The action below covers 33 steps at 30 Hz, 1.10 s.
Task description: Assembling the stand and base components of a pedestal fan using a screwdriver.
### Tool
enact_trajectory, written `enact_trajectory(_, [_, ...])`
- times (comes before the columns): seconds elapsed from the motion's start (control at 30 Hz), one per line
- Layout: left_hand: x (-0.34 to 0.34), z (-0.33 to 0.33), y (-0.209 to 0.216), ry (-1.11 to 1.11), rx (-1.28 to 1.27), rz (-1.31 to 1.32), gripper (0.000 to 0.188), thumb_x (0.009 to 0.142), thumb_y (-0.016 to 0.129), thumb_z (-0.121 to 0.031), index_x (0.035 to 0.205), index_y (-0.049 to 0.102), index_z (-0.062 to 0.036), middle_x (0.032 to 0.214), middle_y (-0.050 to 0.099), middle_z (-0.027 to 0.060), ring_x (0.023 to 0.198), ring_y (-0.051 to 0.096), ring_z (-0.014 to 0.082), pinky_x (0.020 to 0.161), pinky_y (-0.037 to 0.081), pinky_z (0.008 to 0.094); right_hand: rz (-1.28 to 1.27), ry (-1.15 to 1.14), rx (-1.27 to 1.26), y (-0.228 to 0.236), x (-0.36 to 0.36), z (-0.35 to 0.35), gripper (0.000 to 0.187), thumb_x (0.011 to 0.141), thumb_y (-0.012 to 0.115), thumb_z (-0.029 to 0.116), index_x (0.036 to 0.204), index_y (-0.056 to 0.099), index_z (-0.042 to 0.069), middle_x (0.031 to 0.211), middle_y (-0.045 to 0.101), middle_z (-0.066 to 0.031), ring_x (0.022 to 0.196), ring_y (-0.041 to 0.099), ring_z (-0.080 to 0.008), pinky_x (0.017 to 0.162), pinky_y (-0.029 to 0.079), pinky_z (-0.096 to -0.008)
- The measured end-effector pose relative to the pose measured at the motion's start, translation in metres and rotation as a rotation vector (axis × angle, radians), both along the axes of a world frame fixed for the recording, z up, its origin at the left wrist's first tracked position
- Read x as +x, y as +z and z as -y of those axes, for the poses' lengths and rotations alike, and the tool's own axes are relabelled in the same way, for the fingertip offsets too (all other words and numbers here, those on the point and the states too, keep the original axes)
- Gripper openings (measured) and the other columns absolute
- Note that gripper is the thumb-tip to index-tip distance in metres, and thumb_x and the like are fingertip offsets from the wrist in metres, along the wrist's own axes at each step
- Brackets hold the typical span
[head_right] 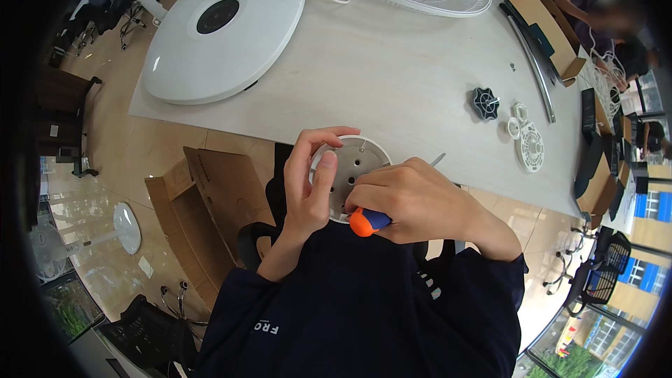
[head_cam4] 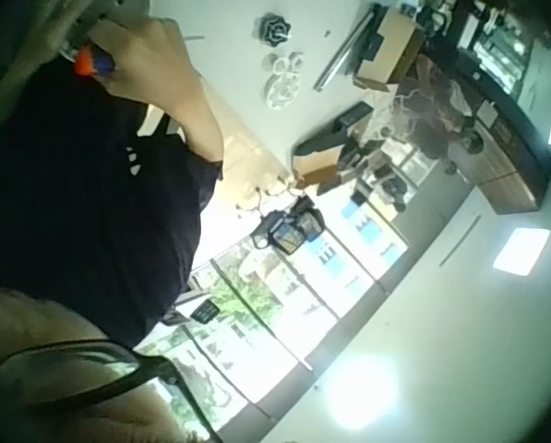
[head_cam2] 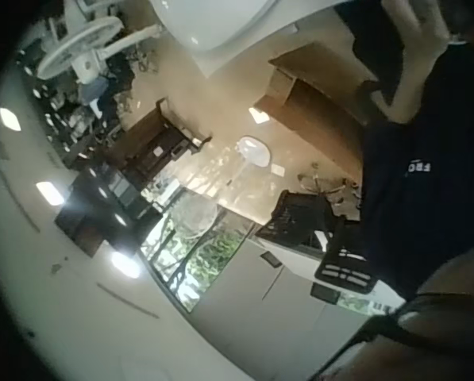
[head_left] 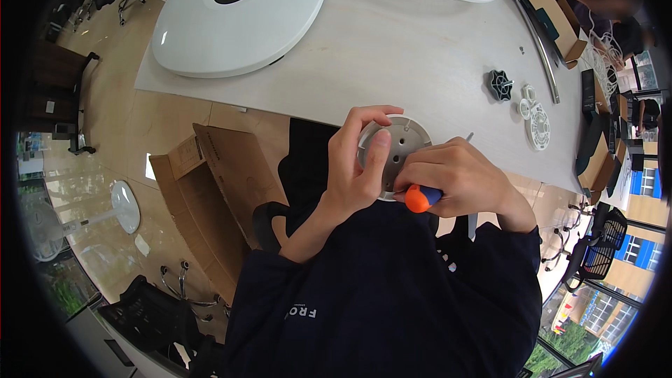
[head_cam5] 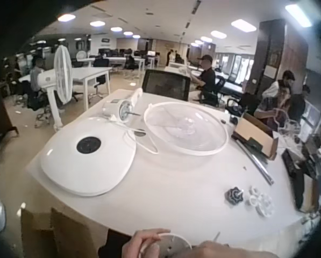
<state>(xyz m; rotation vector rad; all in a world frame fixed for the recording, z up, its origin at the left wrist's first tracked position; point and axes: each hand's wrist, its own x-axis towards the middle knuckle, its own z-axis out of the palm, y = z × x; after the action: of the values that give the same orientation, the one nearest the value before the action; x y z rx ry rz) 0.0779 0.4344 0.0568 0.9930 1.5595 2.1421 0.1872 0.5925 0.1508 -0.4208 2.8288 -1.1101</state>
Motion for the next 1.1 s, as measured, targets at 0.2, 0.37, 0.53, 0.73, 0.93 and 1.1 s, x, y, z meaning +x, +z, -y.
enact_trajectory(0.2, [0.0,-0.001,-0.004,0.024,0.042,-0.004,0.023,0.107,0.055,-0.02,0.114,0.057,0.0026,0.121,0.073,0.0209,0.097,0.07,0.0219,0.088,0.054,0.0338,-0.013,0.018,0.074,0.002,-0.005,0.006,0.026,0.072,0.087,0.008,0.092,0.072,0.008,0.08,0.068,-0.0055,0.073,0.069,-0.0275,0.059,0.052,-0.0391])
enact_trajectory(0.37, [0.002,-0.002,-0.005,0.025,0.049,0.022,0.023,0.106,0.056,-0.019,0.115,0.056,0.0024,0.12,0.073,0.0197,0.093,0.069,0.02,0.085,0.054,0.0332,0.01,0.024,0.093,0.004,-0.01,0.009,0.027,0.069,0.086,0.006,0.092,0.071,0.008,0.081,0.068,-0.0052,0.074,0.069,-0.0278,0.06,0.052,-0.0391])
enact_trajectory(0.53, [0.003,-0.003,-0.006,0.024,0.058,0.04,0.024,0.106,0.056,-0.019,0.116,0.056,0.0023,0.12,0.073,0.0194,0.091,0.068,0.0193,0.083,0.054,0.033,0.029,-0.05,0.079,0.004,-0.01,0.011,0.028,0.067,0.086,0.006,0.091,0.072,0.007,0.081,0.069,-0.0047,0.074,0.069,-0.0274,0.06,0.052,-0.0394])
enact_trajectory(0.73, [0.003,-0.001,-0.005,0.027,0.045,0.034,0.023,0.106,0.057,-0.018,0.117,0.055,0.0021,0.12,0.073,0.0201,0.091,0.069,0.0203,0.083,0.055,0.0335,-0.039,-0.049,0.051,-0.001,-0.008,0.009,0.03,0.065,0.082,0.003,0.092,0.073,0.011,0.083,0.068,-0.003,0.079,0.07,-0.0253,0.059,0.052,-0.0387])
enact_trajectory(0.93, [0.003,-0.002,-0.006,0.025,0.052,0.028,0.023,0.106,0.056,-0.018,0.117,0.054,0.0018,0.12,0.072,0.0206,0.094,0.069,0.021,0.085,0.055,0.0336,-0.102,-0.033,0.13,-0.006,-0.003,0.009,0.028,0.065,0.083,0.004,0.088,0.069,0.01,0.08,0.064,-0.0029,0.077,0.066,-0.0248,0.058,0.052,-0.0386])
enact_trajectory(1.1, [0.003,-0.003,-0.006,0.019,0.067,0.045,0.023,0.106,0.057,-0.018,0.118,0.053,0.0016,0.121,0.072,0.0203,0.095,0.069,0.0205,0.086,0.054,0.0334,-0.123,-0.052,0.094,-0.006,-0.005,0.009,0.029,0.071,0.092,0.011,0.093,0.073,0.008,0.076,0.064,-0.0028,0.07,0.065,-0.0244,0.058,0.051,-0.038])
